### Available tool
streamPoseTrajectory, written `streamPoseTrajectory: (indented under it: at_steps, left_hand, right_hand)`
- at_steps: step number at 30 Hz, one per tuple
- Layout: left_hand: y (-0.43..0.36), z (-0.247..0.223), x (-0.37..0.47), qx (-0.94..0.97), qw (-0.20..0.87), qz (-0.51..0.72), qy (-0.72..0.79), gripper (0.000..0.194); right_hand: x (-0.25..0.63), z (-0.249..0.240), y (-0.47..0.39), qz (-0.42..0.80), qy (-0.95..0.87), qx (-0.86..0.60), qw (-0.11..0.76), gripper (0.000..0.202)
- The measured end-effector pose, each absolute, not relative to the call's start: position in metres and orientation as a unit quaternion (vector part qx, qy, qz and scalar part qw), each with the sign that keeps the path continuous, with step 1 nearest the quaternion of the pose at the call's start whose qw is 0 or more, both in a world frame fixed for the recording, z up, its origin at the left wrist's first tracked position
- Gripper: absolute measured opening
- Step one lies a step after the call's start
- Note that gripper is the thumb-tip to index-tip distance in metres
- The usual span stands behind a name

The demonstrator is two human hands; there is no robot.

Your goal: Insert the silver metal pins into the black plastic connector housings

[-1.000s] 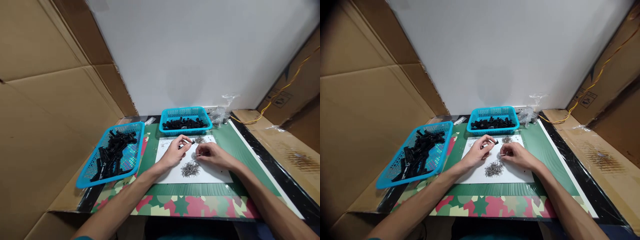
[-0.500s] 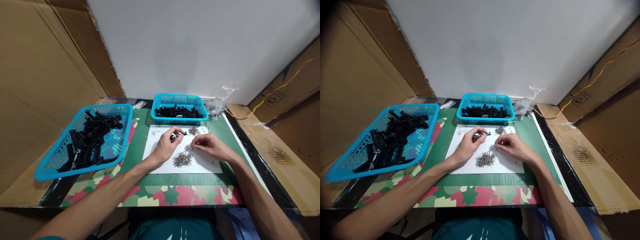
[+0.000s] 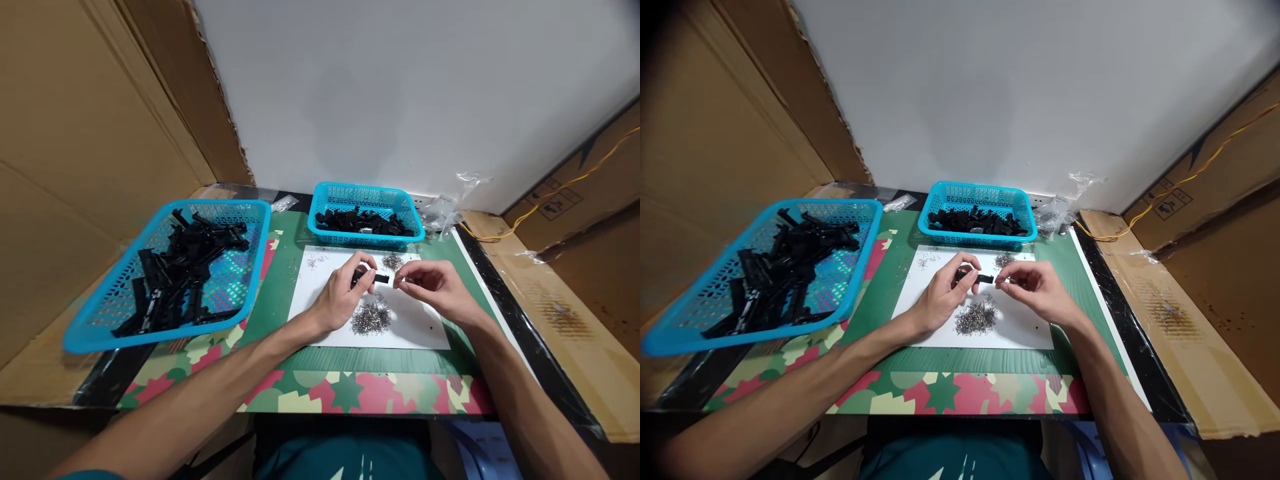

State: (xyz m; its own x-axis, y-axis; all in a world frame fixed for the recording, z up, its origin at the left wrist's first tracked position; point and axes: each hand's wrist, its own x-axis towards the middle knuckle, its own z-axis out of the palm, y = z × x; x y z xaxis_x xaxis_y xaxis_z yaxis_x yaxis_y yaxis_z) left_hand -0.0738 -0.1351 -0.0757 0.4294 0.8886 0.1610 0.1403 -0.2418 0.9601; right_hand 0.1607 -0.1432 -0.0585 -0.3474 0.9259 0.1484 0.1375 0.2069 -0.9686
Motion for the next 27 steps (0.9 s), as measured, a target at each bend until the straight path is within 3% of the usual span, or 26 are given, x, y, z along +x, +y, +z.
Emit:
streamPoseTrajectory:
  at_steps: [4,14,21,27]
  left_hand:
    - [-0.137,-0.073,-0.074,0.688,0.502,0.359,0.382,0.019]
    - [-0.143,-0.075,-0.074,0.777,0.419,0.333,0.332,0.024]
    - [-0.142,-0.076,-0.074,0.77,0.434,0.333,0.328,0.013]
    - [-0.141,-0.08,-0.073,0.732,0.473,0.374,0.318,0.015]
  right_hand:
    - [0.159,-0.059,-0.144,0.48,-0.644,-0.405,0.438,0.022]
    - [0.156,-0.066,-0.144,0.462,-0.642,-0.421,0.444,0.022]
    - [0.15,-0.061,-0.148,0.461,-0.646,-0.417,0.444,0.018]
    - [0.148,-0.063,-0.148,0.463,-0.646,-0.418,0.441,0.021]
